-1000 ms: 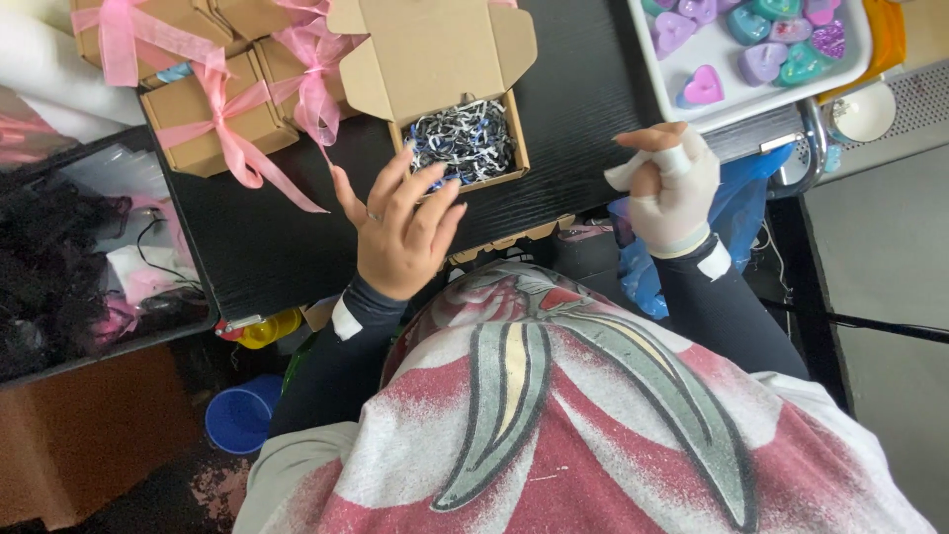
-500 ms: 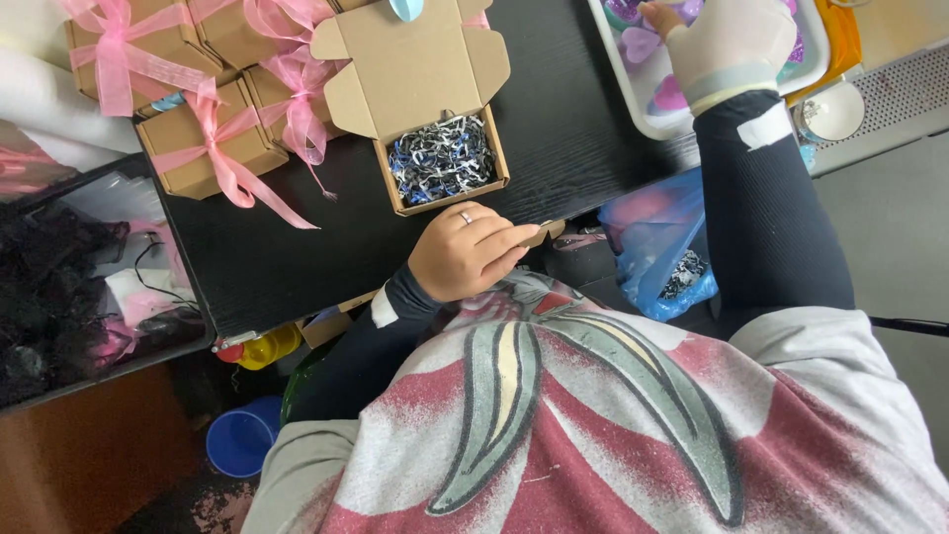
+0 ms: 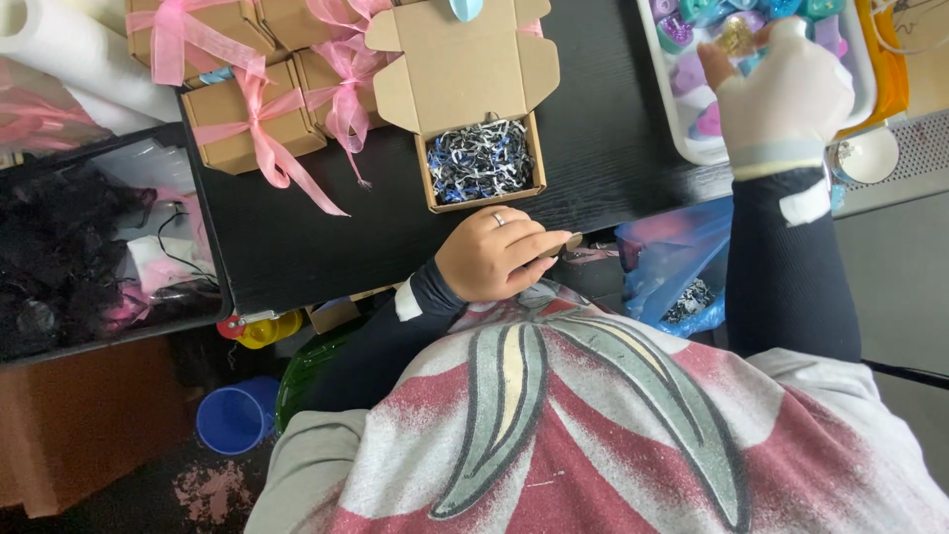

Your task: The recorder is packaging heart-shaped items into boxes, adding decorative filler, and tying ribbons around the boxes.

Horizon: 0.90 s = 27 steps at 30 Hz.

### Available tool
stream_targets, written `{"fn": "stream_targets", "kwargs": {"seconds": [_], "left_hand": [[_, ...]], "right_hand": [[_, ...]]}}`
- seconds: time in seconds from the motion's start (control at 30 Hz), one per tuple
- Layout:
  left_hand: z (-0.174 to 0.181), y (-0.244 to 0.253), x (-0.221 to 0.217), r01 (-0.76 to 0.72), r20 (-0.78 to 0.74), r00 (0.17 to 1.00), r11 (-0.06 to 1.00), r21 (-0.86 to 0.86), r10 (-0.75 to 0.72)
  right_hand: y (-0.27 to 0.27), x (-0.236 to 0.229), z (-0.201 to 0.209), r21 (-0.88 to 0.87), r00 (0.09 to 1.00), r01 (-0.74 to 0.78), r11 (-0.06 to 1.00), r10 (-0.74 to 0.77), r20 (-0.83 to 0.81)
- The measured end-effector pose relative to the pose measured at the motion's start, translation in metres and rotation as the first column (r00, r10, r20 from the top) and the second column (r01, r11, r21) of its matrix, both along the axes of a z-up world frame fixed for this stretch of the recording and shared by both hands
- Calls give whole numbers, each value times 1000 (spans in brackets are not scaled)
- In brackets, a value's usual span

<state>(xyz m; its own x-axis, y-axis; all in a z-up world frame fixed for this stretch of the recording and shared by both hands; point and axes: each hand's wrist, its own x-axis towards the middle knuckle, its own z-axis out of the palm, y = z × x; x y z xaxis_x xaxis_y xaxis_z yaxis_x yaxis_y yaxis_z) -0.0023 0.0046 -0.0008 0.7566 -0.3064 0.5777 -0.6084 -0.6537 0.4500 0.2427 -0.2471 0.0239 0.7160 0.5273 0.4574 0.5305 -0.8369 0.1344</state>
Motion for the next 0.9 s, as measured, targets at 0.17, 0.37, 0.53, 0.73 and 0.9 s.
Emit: {"fn": "stream_targets", "kwargs": {"seconds": [0.17, 0.37, 0.53, 0.73, 0.9], "left_hand": [[-5, -1, -4, -34, 2, 999, 996, -80, 34], [-8, -14, -23, -97, -283, 954, 788, -608, -102], [-19, -24, -32, -188, -367, 875, 476, -859, -315], [-22, -16, -33, -311, -427, 823, 331, -891, -374], [-25, 1, -41, -324, -445, 714, 307, -895, -541]], "right_hand": [[19, -80, 36, 207, 977, -186, 960, 203, -65], [49, -142, 31, 457, 824, -424, 782, 542, -165], [65, -156, 16, 426, 785, -542, 725, 617, -51], [72, -160, 7, 419, 718, -621, 663, 695, -35], [50, -143, 5, 616, 439, -337, 712, 698, -566]]}}
